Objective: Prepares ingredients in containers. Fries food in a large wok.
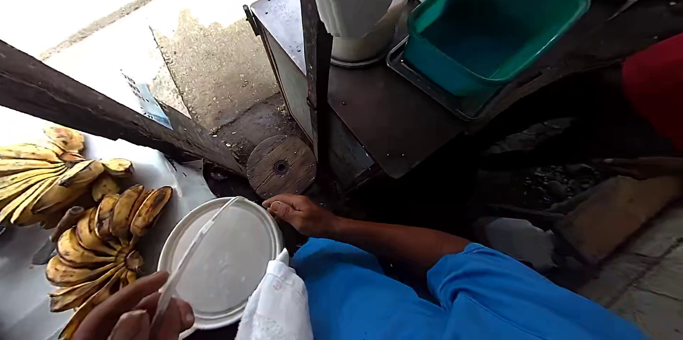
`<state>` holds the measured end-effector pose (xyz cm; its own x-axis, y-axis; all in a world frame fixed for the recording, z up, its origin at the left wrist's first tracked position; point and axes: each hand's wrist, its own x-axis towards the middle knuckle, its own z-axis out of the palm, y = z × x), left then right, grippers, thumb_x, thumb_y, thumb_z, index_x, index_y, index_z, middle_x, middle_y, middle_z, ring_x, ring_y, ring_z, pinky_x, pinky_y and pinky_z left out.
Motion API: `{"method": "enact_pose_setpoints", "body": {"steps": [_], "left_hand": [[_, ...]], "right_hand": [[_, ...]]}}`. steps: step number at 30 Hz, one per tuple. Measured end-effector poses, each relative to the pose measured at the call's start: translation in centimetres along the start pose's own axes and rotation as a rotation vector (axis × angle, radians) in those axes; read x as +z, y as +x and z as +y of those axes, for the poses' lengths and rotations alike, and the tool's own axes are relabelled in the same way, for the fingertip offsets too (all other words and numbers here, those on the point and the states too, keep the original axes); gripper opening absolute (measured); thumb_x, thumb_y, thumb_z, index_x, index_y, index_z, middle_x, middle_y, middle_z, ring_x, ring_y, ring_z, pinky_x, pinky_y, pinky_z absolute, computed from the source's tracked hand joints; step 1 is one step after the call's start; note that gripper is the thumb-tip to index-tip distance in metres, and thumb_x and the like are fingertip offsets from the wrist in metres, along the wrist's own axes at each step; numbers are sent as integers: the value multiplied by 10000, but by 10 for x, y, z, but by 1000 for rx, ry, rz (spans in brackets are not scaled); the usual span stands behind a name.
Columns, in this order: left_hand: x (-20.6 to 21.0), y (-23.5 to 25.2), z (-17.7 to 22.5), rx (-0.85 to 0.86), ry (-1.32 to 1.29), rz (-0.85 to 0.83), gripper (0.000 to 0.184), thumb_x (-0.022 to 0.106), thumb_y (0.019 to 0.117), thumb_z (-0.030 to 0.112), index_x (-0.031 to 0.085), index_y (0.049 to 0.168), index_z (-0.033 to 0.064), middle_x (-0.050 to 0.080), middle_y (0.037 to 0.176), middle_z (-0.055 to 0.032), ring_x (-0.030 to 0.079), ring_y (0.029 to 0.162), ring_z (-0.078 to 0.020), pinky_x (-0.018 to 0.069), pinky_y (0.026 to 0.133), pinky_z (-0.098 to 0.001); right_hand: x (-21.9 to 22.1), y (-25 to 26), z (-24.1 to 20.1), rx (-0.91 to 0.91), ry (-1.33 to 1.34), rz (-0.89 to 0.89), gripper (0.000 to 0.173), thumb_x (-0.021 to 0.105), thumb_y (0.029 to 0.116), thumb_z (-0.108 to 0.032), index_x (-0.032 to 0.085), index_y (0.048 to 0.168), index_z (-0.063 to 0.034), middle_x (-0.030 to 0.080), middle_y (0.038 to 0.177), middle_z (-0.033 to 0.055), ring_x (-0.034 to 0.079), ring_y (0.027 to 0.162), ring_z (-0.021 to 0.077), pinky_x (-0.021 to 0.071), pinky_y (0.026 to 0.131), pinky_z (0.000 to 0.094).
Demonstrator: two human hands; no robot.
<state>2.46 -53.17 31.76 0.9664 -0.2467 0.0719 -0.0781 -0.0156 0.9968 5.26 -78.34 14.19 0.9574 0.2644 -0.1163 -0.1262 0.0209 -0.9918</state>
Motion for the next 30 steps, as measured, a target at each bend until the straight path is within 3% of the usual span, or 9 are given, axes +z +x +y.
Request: {"method": "enact_pose_setpoints", "body": {"steps": [3,7,11,15,20,22,24,26,30], "left_hand": [[63,52,-9,21,-67,-145,252,594,1019,216,706,1210,96,700,823,13,596,566,-71,566,557,-238],[142,102,-17,26,-203,-295,236,696,947,148,732,1177,110,697,805,0,607,603,-48,565,604,-209],[204,145,-28,50,-197,-400,280,581,958,16,698,1206,72,631,750,-22,540,545,-60,495,510,-196],[248,173,-56,-24,-246,-452,286,543,1002,65,662,1262,87,595,742,-26,492,504,-68,466,474,-205],[260,199,-90,255,107,-296,301,509,1067,119,607,1352,115,595,824,-36,528,610,-82,467,553,-212],[255,206,-116,214,330,-237,366,494,1085,224,571,1433,142,654,1162,-133,632,924,-212,542,786,-379],[255,202,-140,-4,305,-312,512,464,1068,484,493,1519,245,575,1415,-111,585,1219,-263,502,973,-508],[259,195,-156,-168,175,-385,648,536,979,646,414,1549,364,573,1440,-64,606,1226,-245,530,957,-533],[261,200,-159,-208,84,-421,586,615,984,519,446,1522,356,666,1285,-93,696,1019,-248,589,814,-494]], "right_hand": [[-40,-23,-15,-34,13,344,414,392,1086,-228,656,1298,11,684,1248,154,660,1145,175,529,1023,379],[-104,-53,-42,-58,-103,655,369,477,1078,-226,608,1377,-54,646,1254,119,679,1031,163,592,874,369],[-164,-67,-51,-120,-246,952,327,487,1065,-148,651,1323,-35,676,1241,114,666,1106,145,566,952,326],[-217,-71,-38,-56,-446,1147,334,464,1051,-146,677,1268,-6,687,1192,163,663,1095,198,540,960,373],[-242,-76,-50,114,-563,1109,345,443,1053,-126,671,1286,-11,676,1242,187,655,1143,255,512,997,426],[-254,-74,-56,201,-640,1055,335,444,1049,-110,676,1274,-22,660,1231,199,642,1144,300,511,987,478],[-266,-68,-64,267,-720,994,327,455,1037,-113,689,1243,-14,653,1197,222,635,1125,347,510,964,526],[-273,-58,-73,345,-794,926,322,481,1060,-197,702,1197,-8,653,1185,233,635,1123,379,505,956,567],[-279,-39,-75,401,-926,900,407,505,1079,-330,679,1083,38,642,1115,261,634,1088,420,505,922,593]]}}
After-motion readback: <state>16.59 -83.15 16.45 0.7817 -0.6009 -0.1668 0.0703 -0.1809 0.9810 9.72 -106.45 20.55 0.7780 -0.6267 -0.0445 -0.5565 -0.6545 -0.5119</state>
